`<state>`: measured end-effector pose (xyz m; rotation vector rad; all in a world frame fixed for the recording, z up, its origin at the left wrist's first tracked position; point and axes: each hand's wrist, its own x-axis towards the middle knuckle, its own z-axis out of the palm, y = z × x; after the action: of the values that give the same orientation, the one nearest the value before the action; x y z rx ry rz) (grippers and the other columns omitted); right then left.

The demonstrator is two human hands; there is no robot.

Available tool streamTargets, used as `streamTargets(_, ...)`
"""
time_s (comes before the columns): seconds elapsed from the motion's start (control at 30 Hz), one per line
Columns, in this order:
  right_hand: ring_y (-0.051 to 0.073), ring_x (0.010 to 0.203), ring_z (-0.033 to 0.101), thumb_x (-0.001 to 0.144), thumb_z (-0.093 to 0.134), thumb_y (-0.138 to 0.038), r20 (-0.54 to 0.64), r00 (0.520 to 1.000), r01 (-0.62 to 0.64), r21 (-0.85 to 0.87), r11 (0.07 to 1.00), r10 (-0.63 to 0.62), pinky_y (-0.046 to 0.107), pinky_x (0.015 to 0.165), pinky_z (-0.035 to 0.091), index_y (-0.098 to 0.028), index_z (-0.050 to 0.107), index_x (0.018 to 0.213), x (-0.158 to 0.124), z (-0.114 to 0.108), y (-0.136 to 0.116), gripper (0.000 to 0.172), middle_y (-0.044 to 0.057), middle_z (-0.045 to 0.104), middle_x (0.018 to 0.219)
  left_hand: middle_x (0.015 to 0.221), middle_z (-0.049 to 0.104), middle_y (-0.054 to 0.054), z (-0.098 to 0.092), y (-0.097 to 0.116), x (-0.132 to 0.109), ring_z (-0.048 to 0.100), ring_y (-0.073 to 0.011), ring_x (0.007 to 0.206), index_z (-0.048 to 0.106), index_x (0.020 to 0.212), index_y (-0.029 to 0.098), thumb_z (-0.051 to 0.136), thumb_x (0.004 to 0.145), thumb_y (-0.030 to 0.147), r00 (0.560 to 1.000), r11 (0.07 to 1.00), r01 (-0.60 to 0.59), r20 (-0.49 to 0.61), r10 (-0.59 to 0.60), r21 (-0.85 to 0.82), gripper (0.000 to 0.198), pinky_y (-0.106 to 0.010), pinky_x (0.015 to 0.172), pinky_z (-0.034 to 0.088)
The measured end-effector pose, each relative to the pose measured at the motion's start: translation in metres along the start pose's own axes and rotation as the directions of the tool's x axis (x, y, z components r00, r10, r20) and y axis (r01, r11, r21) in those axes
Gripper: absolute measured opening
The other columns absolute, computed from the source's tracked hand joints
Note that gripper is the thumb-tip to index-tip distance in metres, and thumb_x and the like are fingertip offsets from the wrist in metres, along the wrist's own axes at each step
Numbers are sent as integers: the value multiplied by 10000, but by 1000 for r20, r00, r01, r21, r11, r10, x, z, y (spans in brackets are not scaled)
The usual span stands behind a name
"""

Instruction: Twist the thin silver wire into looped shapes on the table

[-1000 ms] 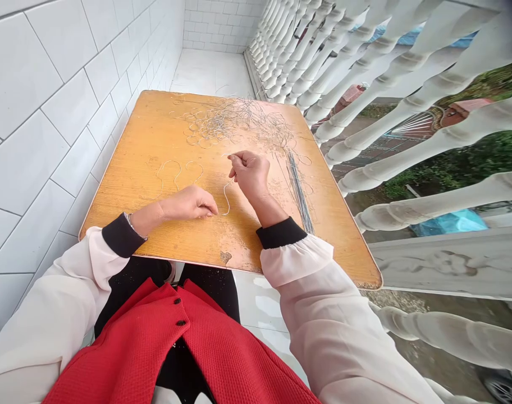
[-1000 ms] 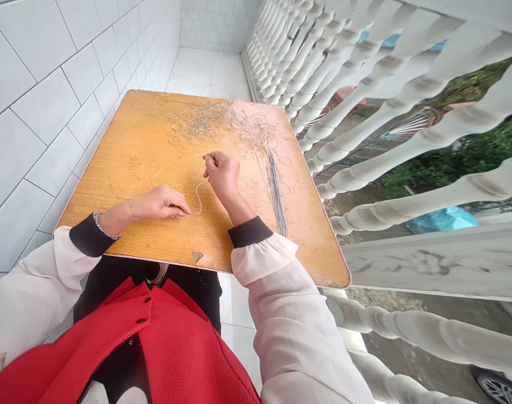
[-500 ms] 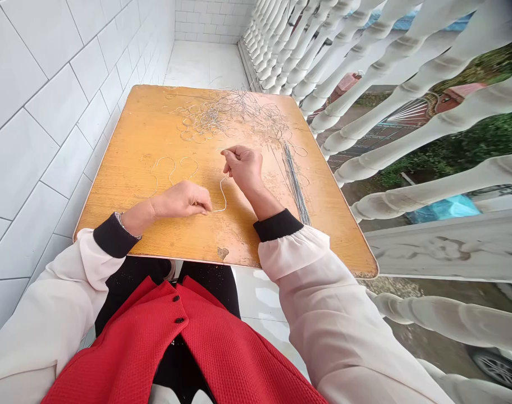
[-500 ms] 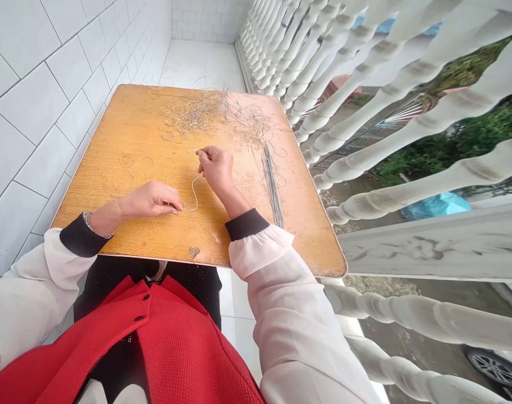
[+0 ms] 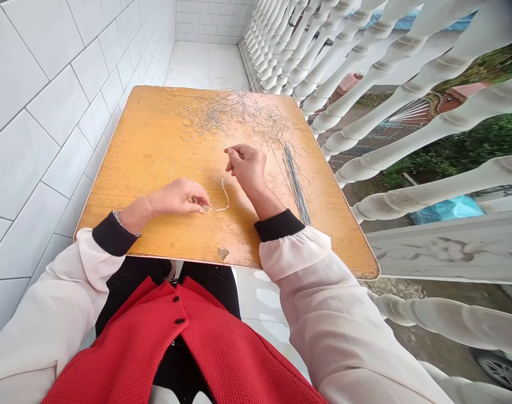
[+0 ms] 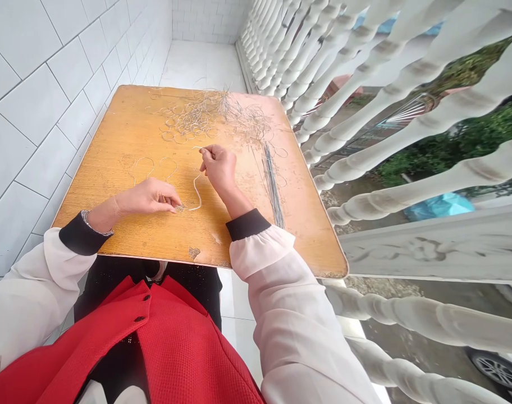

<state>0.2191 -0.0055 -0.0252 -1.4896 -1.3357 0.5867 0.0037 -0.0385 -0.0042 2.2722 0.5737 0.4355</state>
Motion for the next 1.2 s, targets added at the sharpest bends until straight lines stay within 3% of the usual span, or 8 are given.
streamTargets(0.3,57,363,439,918,599,-288,-20,1000,1,-40,999,-1,183,436,370,-162,678,793,3,3,6,194,-66,531,455,817,760,-49,2,0,0,693,-134,735,756,906,118,748,765,134,996,995,86,-30,-88,-56,142,-251,711,536)
streamTargets(0.47,63,393,460,923,580,-245,-35,999,24,-87,996,-28,194,482,398,-165,681,786,-1,2,3,188,-64,534,464,813,762,-39,5,1,1,677,-124,726,765,850,135,715,796,133,999,999,36,-9,-36,35,73,-234,702,506)
streamTargets(0.6,65,395,463,923,583,-287,-20,998,51,-76,996,-53,194,475,396,-169,691,802,-4,1,0,200,-65,539,473,808,766,-30,7,-1,2,675,-116,740,768,810,147,643,803,55,1000,996,-6,0,6,86,156,-224,724,484)
streamTargets(0.8,64,376,428,871,624,-255,1,1000,-8,-63,998,9,204,457,367,-160,691,758,-2,2,1,162,-61,535,456,665,707,3,12,-3,3,612,-84,586,750,766,143,612,743,21,996,1000,19,92,-21,24,186,-204,636,447)
streamTargets(0.97,59,370,409,835,612,-182,-11,999,-44,-59,997,43,198,441,332,-155,679,681,0,2,2,170,-64,504,421,613,672,8,13,0,4,584,-79,548,741,740,133,614,723,21,993,998,65,98,-63,-19,171,-197,589,418)
streamTargets(1.1,53,358,396,834,629,-206,-7,999,-50,-53,997,50,191,418,314,-156,677,676,-1,3,4,172,-68,509,424,532,602,29,8,5,2,550,-72,498,739,756,123,660,781,128,985,985,126,132,-109,-121,83,-190,541,398)
streamTargets(1.2,52,358,398,836,629,-202,-2,998,-62,-47,997,62,189,421,317,-156,680,687,-2,4,4,164,-69,512,423,526,588,29,2,9,0,551,-68,481,735,775,110,674,824,202,981,968,183,101,-168,-173,122,-187,525,403)
